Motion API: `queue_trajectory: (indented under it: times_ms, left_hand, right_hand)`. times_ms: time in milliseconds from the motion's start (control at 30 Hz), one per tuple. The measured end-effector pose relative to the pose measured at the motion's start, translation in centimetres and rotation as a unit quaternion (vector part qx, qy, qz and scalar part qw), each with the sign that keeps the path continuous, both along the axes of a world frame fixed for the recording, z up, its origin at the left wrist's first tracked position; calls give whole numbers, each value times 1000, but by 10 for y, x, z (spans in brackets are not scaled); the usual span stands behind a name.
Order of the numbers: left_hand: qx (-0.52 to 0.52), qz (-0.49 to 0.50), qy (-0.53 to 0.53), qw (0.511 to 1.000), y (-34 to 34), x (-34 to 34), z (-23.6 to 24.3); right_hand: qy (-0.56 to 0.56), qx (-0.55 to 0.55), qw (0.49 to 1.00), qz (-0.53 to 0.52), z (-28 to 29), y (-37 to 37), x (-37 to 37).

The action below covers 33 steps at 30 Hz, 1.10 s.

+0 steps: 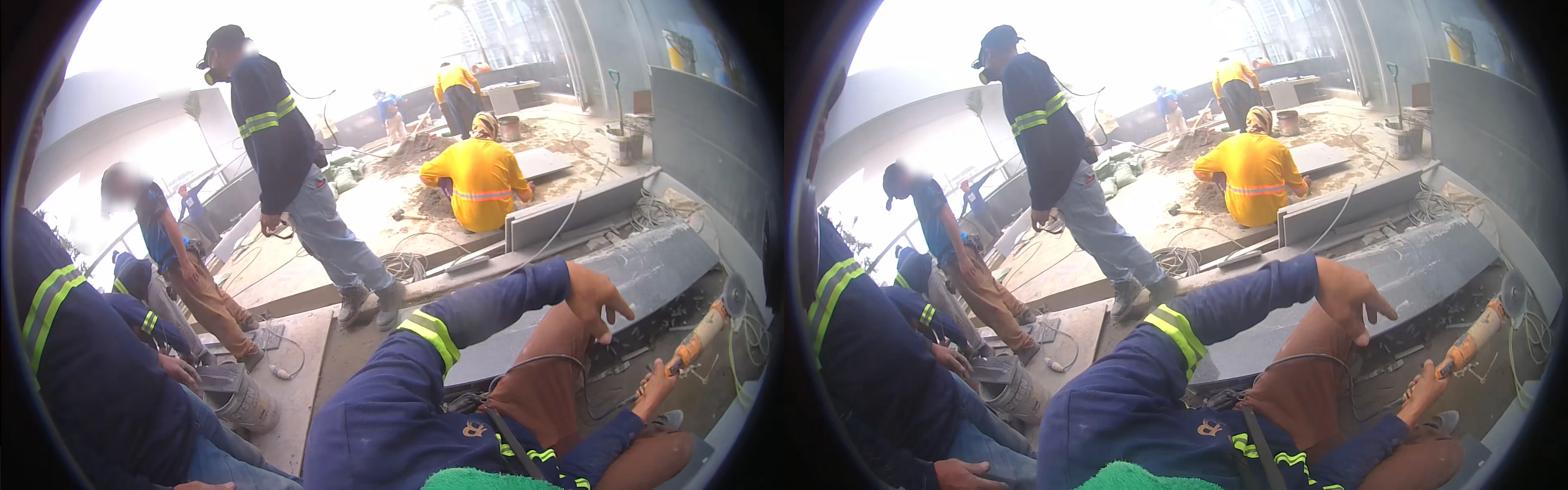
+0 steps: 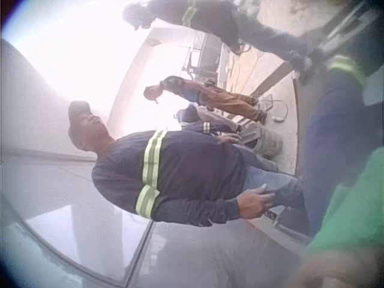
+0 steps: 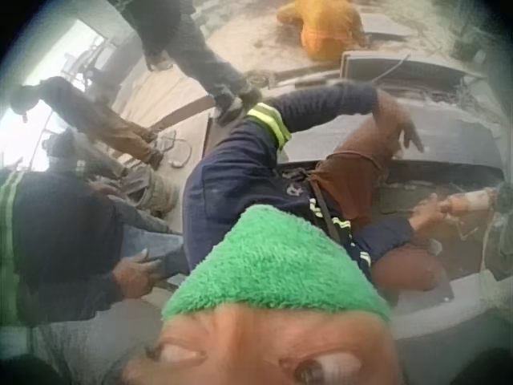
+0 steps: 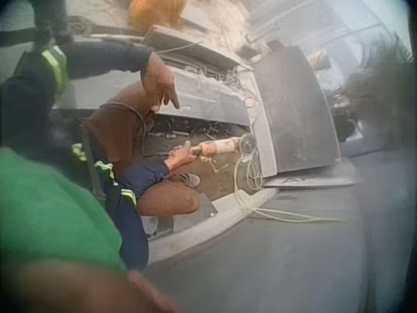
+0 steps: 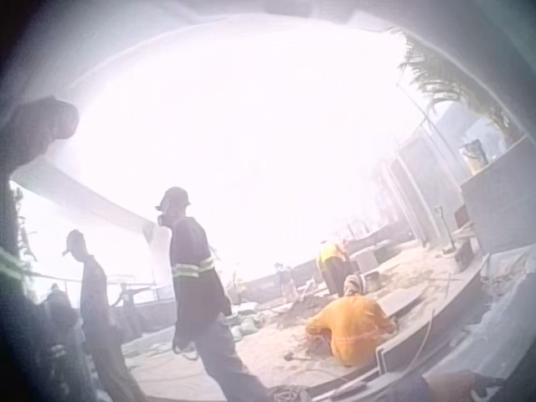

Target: The person uses an angle grinder to grind the edge of a large stone slab. They hold the tool with both hands and move it along the slab's edge, generating dust and debris. The person briefly pauses to reposition the slab before resuming the grinding.

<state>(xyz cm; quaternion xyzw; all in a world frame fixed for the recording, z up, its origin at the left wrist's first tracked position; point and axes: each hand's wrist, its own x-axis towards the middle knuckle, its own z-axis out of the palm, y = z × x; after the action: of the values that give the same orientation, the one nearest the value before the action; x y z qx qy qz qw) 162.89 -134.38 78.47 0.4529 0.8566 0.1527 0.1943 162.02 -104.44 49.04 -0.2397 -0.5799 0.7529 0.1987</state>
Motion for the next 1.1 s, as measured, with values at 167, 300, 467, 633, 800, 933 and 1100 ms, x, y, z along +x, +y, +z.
queue_trajectory:
  times_ms: [167, 300, 467, 633, 800, 933, 1100]
  left_hand:
    - [8, 63, -32, 997, -4, 101, -64]
    - [58, 86, -52, 993, -11, 122, -71]
    - [100, 131, -65, 984, -10, 81, -60]
    - [153, 110, -64, 980, 51, -96, -77]
    - [221, 171, -251, 927, 195, -276, -165]
    - [420, 50, -573, 702, 281, -381, -228]
    - [497, -36, -710, 497, 325, -483, -282]
  right_hand:
    - [-26, 23, 999, 5, -4, 16, 13]
    - [-46, 59, 996, 40, -2, 32, 15]
    - [3, 19, 999, 31, 6, 23, 15]
    - [34, -44, 994, 92, 54, -3, -65]
    - [45, -19, 992, 117, 47, 38, -143]
    - [34, -12, 985, 170, 46, 68, -196]
    - [43, -41, 977, 204, 12, 98, -285]
